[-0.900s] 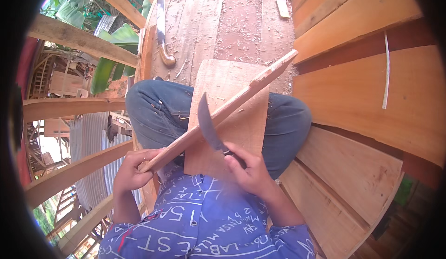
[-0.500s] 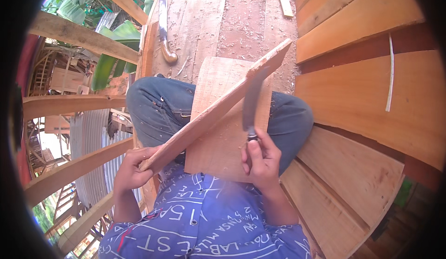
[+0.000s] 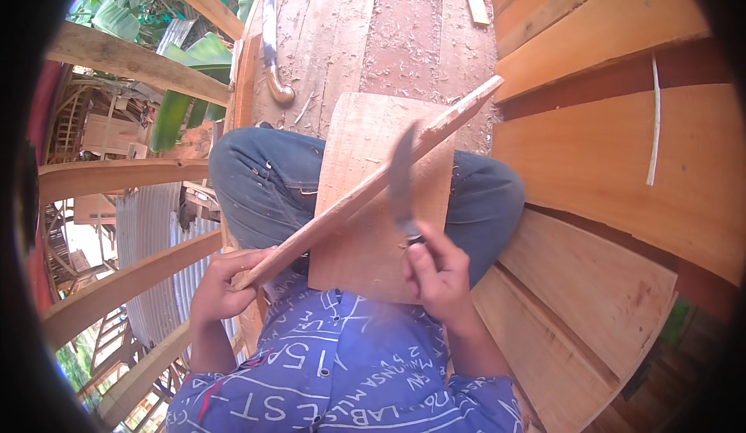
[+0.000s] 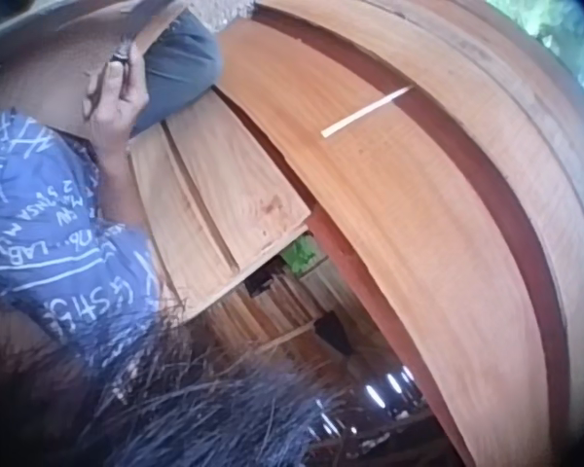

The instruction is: The person sits cross-legged and uses a curved knife to carve a rectangular piece of light-colored wood. They hold the wood with their left hand and repeatedly shave off thin strips of wood with the knife in their right hand, refining the surface and edges.

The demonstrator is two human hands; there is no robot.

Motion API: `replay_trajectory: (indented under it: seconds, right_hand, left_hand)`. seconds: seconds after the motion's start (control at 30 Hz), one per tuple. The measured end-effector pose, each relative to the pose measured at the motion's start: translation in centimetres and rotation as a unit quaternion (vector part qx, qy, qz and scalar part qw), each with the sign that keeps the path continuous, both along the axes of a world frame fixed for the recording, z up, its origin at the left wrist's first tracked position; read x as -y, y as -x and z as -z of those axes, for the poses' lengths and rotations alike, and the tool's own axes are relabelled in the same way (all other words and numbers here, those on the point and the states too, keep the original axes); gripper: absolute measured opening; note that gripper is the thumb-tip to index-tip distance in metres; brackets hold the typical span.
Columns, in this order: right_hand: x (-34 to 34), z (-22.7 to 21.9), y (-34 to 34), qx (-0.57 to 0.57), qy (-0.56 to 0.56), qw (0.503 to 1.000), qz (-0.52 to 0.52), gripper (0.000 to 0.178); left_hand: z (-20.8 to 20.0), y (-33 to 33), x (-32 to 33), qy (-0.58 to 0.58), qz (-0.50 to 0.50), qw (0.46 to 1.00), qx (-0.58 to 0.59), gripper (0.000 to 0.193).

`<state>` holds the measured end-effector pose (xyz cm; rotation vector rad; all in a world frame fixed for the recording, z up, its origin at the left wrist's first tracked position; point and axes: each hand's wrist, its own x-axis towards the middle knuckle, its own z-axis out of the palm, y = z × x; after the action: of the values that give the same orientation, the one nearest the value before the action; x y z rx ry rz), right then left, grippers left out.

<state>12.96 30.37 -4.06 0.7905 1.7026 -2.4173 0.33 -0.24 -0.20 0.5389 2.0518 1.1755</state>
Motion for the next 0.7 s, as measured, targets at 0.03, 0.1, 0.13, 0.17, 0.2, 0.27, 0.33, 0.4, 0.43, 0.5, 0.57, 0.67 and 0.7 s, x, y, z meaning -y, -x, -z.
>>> replay_trajectory:
  seconds: [0.03,0.1,0.13,0.17,0.2,0.27,0.33,0.4,0.43,0.5,0.57,0.67,0.7]
  right_hand:
    - [0.8,-0.6,1.0,-0.03,0.037,0.991,0.123,0.036]
    - [1.4,-0.3,0.2,-0.019,-0.061,0.996,-0.068,0.036]
    - [1.8,-0.2,0.1,-0.064,-0.116,0.981,-0.143,0.036]
    - [2.2,0.0,0.1,-0.117,-0.168,0.956,-0.208,0.036]
    - [1.9,0.0,0.1,-0.087,-0.144,0.971,-0.171,0.035]
    - [1.0,0.2,0.1,-0.024,-0.095,0.991,-0.095,0.035]
    - [0.7,-0.1,0.3,-0.016,-0.018,1.0,-0.015,0.035]
    - [0.9,-0.3,0.5,-0.014,-0.172,0.976,-0.13,0.036]
    - [1.0,-0.1,0.2,-0.021,-0.164,0.978,-0.124,0.036]
    - [1.2,0.4,-0.3,-0.037,-0.145,0.982,-0.119,0.037]
    - [0.3,0.5,-0.2,-0.017,-0.016,0.999,0.027,0.038]
    - [1.0,0.4,-0.3,0.016,-0.119,0.989,-0.082,0.039]
    - [1.4,0.8,-0.5,-0.014,-0.119,0.989,-0.086,0.037]
  left_hand:
    - [-0.1,-0.1,-0.2,0.001,-0.002,1.0,0.002,0.065]
    - [-0.2,0.0,-0.3,-0.002,0.0,1.0,-0.001,0.065]
    - [-0.1,0.2,-0.3,-0.006,0.003,1.0,-0.006,0.065]
    - [-0.1,0.4,-0.4,-0.011,0.007,1.0,-0.011,0.065]
    - [-0.1,0.3,-0.3,0.004,-0.001,1.0,0.003,0.065]
    - [-0.4,0.2,-0.1,0.032,-0.015,0.999,0.03,0.065]
    - [0.0,-0.2,-0.1,0.005,-0.012,1.0,-0.001,0.065]
    - [0.1,-0.1,-0.1,-0.005,-0.003,1.0,-0.01,0.065]
    - [0.1,0.1,-0.1,-0.002,0.004,1.0,-0.003,0.065]
    - [0.0,0.1,-0.1,0.001,0.005,1.0,0.002,0.065]
    - [-0.1,-0.3,-0.1,0.0,-0.007,1.0,0.0,0.065]
    - [-0.3,-0.2,-0.5,0.005,-0.002,1.0,-0.006,0.065]
    - [-0.3,-0.1,-0.5,0.005,0.0,1.0,-0.008,0.065]
